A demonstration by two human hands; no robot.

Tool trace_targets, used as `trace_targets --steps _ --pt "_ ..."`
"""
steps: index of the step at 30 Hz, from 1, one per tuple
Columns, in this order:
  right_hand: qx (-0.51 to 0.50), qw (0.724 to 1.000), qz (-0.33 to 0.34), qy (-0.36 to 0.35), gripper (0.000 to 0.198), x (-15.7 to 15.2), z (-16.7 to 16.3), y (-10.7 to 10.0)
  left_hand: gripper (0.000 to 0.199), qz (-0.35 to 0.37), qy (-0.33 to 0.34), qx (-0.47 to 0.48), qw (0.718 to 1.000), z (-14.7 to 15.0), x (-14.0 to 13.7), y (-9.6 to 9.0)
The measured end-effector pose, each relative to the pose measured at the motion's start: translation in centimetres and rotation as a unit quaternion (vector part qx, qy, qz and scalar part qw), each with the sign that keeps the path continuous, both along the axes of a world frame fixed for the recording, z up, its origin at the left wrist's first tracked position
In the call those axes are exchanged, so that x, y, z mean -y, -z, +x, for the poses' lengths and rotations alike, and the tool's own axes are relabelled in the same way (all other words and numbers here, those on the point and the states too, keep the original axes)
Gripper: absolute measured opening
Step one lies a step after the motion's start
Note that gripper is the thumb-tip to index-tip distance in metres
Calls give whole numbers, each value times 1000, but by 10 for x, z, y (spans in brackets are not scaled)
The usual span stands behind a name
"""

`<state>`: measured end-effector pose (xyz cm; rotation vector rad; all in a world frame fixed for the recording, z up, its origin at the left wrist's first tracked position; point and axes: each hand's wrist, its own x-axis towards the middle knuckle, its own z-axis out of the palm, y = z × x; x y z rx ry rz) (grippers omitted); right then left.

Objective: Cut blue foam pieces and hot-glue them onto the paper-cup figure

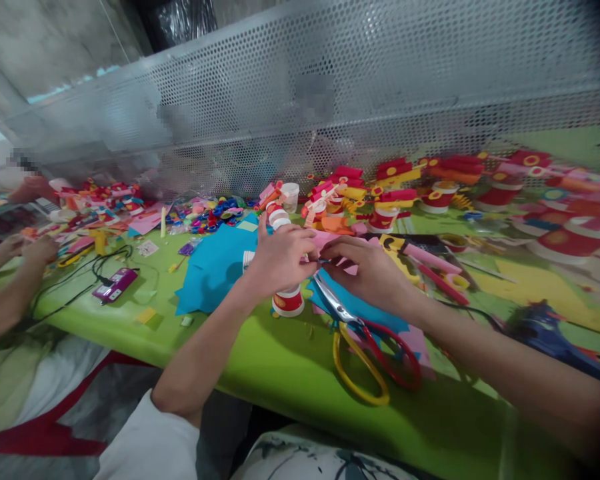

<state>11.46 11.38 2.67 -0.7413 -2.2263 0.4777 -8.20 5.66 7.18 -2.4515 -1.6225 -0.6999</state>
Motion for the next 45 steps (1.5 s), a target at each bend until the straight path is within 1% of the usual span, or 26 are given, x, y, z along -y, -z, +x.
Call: trace_targets --steps 7,13,22,26,28,30,33,35,37,39,43,45 --pt "6 999 41 -6 14 1 1 0 15 -7 14 -10 1000 0 -1 -1" --pt "8 998 65 -7 13 2 0 1 14 10 25 -9 1000 1 -1 1" --pt "11 998 64 5 12 3 0 0 12 -6 13 10 1000 1 0 -1" --pt "28 997 62 22 23 6 3 -1 11 1 5 7 1000 0 0 -2" --pt "31 998 51 33 30 7 5 -1 13 1 4 5 1000 0 0 -2" --pt "23 999 26 33 36 7 5 -1 13 0 6 6 1000 1 0 -2" --pt "0 999 -40 21 42 6 4 -1 14 3 7 10 1000 1 0 -1" --pt "-18 995 -95 14 40 5 3 -1 13 6 6 12 1000 2 0 0" --pt "-33 990 -135 7 39 4 2 -2 12 3 5 12 1000 2 0 0" --pt "-40 988 -151 2 42 2 2 -4 12 -2 2 10 1000 2 1 0" --pt "-38 987 -157 4 51 -1 8 -7 12 -3 -8 0 1000 1 3 -2" --pt "-38 986 -159 14 54 -3 13 -7 16 0 -11 -6 1000 1 4 -2"
